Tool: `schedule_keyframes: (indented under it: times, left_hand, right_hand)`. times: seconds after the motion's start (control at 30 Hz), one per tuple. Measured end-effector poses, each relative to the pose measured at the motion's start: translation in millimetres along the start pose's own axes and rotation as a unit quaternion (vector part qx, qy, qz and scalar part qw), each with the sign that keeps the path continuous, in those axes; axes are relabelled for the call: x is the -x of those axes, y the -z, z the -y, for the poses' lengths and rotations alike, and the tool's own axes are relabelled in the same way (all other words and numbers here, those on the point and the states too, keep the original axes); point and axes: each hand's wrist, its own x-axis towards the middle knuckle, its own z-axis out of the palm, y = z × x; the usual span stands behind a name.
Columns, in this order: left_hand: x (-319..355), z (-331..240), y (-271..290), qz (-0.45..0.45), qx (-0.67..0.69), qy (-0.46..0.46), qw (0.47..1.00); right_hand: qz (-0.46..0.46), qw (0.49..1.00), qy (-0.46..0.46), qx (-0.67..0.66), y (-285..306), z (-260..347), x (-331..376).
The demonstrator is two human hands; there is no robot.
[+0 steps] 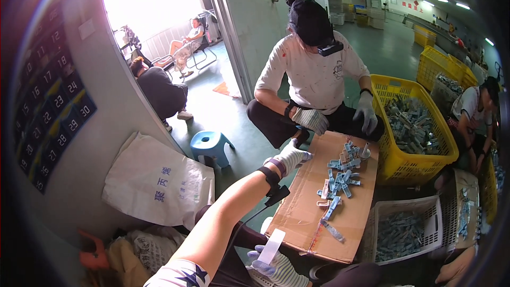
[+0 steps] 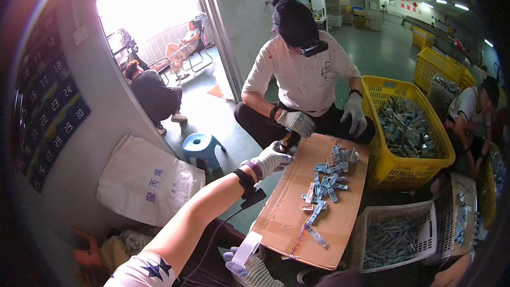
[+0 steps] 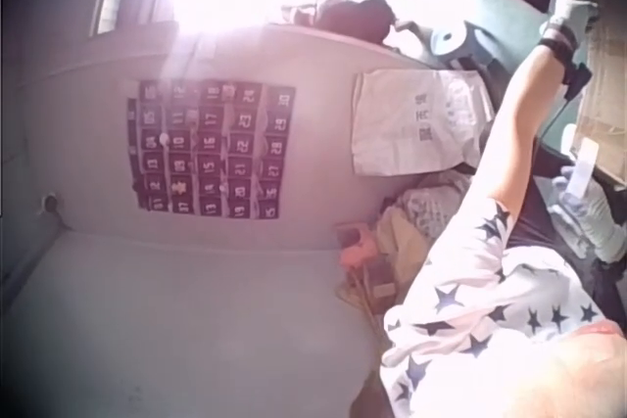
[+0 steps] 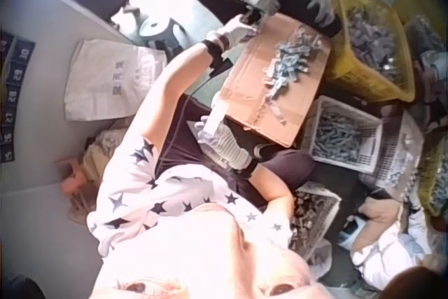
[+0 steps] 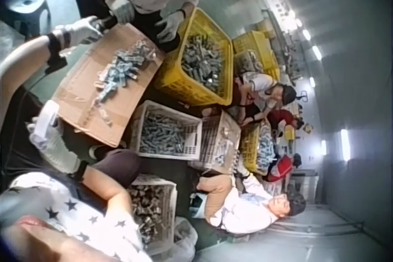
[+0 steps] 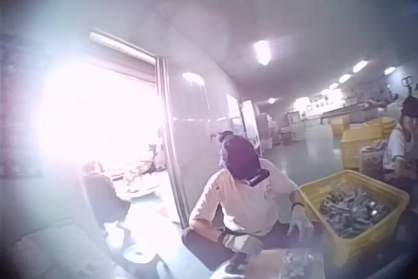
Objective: Sorting and assembling small metal hardware components into sets on a cardboard box.
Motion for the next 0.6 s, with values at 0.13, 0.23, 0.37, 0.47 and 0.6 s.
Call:
schedule_keyframes:
  times: [0.13,0.23,0.37,0.47,0.6]
  left_hand:
    - [1,-10,-1,-0.004,-0.12,-0.02,0.993]
    - [-18,8,11,-0.036,-0.159,-0.027,0.986]
    - [-16,4,7,-0.041,-0.191,0.012,0.981]
    - [-6,-9,0,-0.012,-0.176,0.022,0.984]
    - [-39,23,24,0.007,-0.144,-0.012,0.989]
  right_hand:
    - [0.014,1.0,-0.001,-0.016,4,-3,-1]
    - [0.023,0.998,-0.021,-0.062,6,-5,-3]
    - [0.038,0.998,0.004,-0.04,10,-1,-3]
    - [0.037,0.998,0.044,-0.012,11,3,-3]
    - [0.047,0.998,0.029,-0.042,6,2,-4]
